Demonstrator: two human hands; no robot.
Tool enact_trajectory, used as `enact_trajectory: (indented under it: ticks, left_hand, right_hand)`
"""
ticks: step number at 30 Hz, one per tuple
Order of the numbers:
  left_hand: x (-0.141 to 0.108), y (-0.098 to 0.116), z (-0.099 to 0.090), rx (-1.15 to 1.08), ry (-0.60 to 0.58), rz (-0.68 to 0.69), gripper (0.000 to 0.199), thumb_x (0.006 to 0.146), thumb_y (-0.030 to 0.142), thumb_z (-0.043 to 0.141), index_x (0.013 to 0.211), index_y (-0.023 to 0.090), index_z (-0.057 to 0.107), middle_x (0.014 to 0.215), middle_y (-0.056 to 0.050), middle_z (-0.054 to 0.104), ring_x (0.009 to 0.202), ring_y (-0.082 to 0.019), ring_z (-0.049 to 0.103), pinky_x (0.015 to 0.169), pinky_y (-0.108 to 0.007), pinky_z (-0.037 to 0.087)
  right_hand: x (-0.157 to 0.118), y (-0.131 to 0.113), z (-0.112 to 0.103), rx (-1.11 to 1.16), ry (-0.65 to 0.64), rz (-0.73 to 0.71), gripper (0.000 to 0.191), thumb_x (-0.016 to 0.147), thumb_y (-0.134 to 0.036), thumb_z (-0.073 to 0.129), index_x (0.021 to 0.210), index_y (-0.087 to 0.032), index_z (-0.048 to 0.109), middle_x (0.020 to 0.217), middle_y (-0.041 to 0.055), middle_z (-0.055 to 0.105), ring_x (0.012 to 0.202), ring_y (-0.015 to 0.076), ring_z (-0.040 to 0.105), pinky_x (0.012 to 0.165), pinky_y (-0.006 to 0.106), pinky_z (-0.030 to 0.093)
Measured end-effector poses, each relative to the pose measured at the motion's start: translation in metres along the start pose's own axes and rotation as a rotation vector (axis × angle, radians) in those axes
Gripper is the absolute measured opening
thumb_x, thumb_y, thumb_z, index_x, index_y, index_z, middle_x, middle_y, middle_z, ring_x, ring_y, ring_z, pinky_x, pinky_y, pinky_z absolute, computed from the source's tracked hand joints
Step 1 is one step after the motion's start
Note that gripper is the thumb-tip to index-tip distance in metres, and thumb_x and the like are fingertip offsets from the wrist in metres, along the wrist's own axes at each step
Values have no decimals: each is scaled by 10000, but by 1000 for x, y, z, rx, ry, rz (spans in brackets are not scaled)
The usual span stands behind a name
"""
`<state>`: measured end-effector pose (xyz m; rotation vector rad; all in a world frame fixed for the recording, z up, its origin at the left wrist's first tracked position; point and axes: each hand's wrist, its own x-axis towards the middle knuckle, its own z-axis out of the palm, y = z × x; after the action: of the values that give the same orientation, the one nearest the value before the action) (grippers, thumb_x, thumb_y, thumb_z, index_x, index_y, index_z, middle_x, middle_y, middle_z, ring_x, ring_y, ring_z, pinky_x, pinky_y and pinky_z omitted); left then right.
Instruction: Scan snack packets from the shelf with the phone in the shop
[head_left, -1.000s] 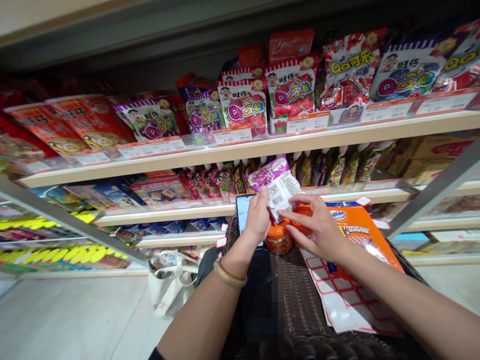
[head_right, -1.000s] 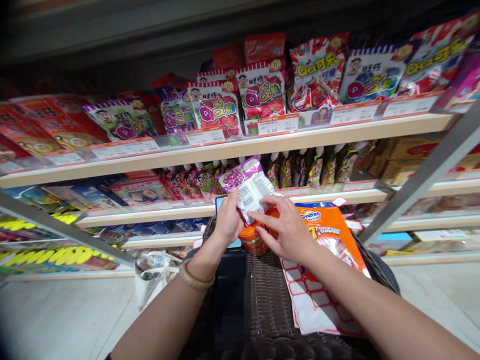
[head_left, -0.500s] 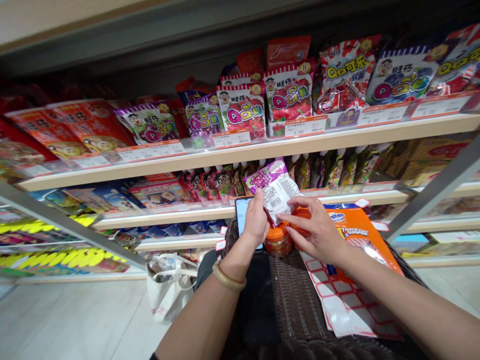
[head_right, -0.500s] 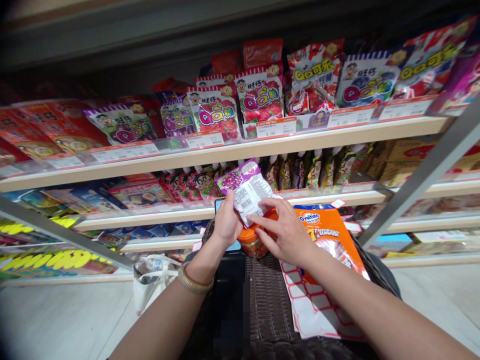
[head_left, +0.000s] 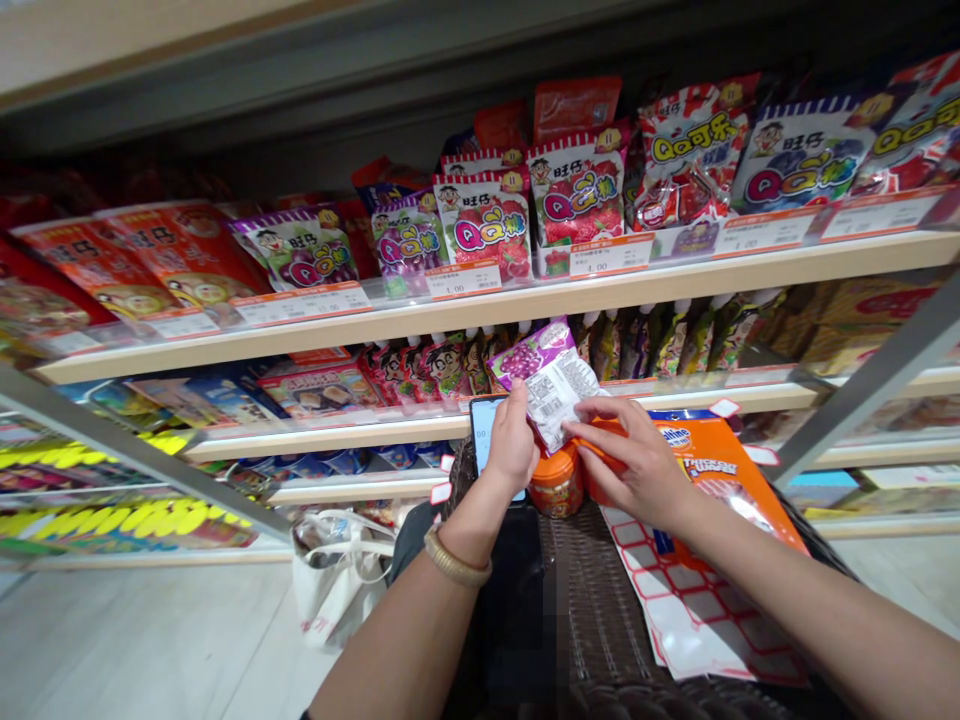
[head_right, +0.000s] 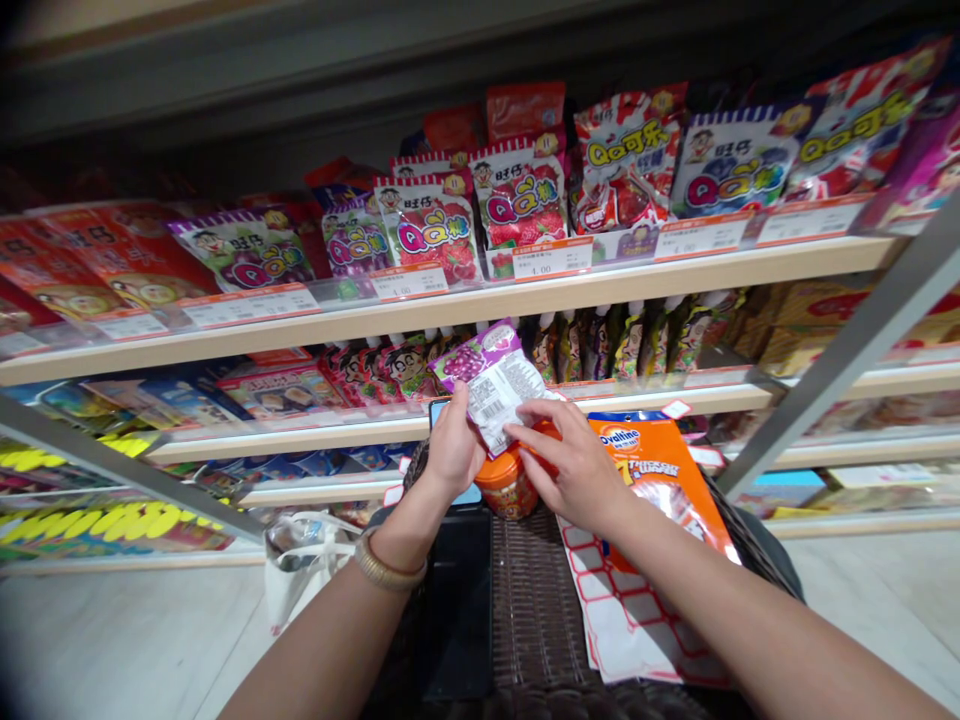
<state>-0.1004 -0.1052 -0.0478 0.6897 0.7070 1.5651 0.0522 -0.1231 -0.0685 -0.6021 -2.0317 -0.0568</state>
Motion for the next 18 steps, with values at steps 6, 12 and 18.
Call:
enact_trajectory:
  ticks: [6,12,18]
  left_hand:
    - [-1,1,2,-20,0,-3,487,660,571,783,844,123,729,953,-135,789,1162,-349,657,1056,-481,461]
    - [-2,1,2,-34,-9,-9,441,689,533,776,865,131,728,998,-126,785,1192,-330,642,1086,-461,435]
    - [-3,3,3,-6,-29,-5,445,715,544,751,877,130,727,1003,-126,783,1188,-321,645,1090,-448,426]
  right_hand:
    - [1,0,0,-5,3,4,356,902,-86,560,1225,-231,600,1169,124,582,1077,252,571,887,474,540]
    - [1,1,0,1,11,15,334,899,-88,563,1198,-227,618,1156,123,594,1069,251,578,886,465,543]
    - [1,1,1,2,18,31,338,904,-96,555,1199,-252,613,1148,108,600,1061,248,590,888,464,542]
